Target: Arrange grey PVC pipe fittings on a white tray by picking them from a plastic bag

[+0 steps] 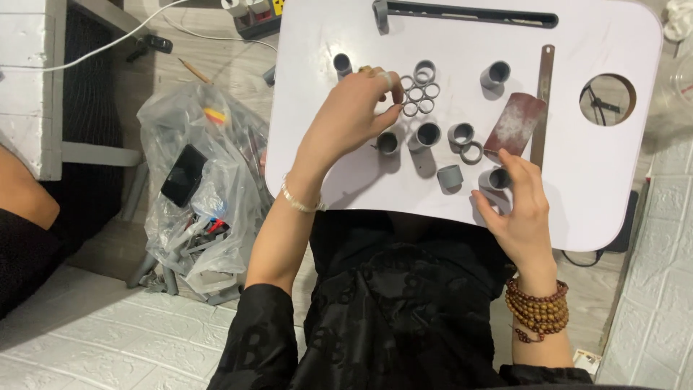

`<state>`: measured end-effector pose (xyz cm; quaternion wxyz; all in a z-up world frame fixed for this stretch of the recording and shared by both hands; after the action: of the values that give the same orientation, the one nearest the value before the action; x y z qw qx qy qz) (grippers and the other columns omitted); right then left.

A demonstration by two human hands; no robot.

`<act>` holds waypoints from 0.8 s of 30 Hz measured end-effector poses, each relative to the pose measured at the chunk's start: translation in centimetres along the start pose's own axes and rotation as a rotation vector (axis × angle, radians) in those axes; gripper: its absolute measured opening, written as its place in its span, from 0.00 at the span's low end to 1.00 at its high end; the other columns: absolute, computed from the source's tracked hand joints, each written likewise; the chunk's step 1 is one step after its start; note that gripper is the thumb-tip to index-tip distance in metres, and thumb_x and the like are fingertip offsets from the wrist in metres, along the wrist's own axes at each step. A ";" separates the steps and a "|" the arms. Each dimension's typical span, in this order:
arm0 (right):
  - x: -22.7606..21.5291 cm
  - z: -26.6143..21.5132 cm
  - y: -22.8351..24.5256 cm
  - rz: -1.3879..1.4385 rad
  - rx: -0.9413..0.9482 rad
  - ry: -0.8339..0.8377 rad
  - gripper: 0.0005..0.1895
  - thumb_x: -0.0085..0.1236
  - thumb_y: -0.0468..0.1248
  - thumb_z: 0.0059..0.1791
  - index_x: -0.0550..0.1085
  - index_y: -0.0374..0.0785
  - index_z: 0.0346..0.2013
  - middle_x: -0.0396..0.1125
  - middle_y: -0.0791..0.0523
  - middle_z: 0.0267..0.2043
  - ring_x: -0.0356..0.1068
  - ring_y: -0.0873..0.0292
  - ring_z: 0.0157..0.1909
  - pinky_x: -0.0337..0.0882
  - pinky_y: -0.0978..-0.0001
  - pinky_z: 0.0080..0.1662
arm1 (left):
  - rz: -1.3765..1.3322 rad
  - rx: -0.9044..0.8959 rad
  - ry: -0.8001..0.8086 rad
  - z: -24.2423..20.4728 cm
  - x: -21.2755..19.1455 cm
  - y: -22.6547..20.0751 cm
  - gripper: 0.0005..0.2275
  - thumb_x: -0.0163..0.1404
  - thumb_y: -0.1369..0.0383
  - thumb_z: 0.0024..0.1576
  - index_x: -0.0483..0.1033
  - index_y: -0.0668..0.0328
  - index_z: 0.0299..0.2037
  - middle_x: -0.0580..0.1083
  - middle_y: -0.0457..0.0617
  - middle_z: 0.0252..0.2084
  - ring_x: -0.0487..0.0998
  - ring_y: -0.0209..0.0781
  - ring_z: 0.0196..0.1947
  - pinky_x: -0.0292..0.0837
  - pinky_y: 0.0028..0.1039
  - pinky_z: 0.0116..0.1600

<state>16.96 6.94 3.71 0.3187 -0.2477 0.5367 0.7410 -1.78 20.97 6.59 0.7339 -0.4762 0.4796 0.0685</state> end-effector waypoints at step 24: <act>1.4 -1.1 -1.5 0.012 -0.050 -0.191 0.30 0.59 0.32 0.40 0.59 0.28 0.54 0.60 0.48 0.43 0.59 0.46 0.43 0.61 0.58 0.45 | 0.047 0.087 -0.157 -4.1 0.9 -3.9 0.06 0.48 0.70 0.49 0.68 0.51 0.36 0.70 0.45 0.29 0.74 0.44 0.30 0.65 0.28 0.39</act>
<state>17.16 6.56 1.40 0.3577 -0.1802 0.4867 0.7764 -1.74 15.39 7.99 0.7874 -0.4258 0.4340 0.1019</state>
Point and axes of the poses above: each hand's wrist, its own z-axis towards the middle knuckle, its own x-axis out of the palm, y = z × x, the point moved 4 cm from there along z, towards the middle knuckle
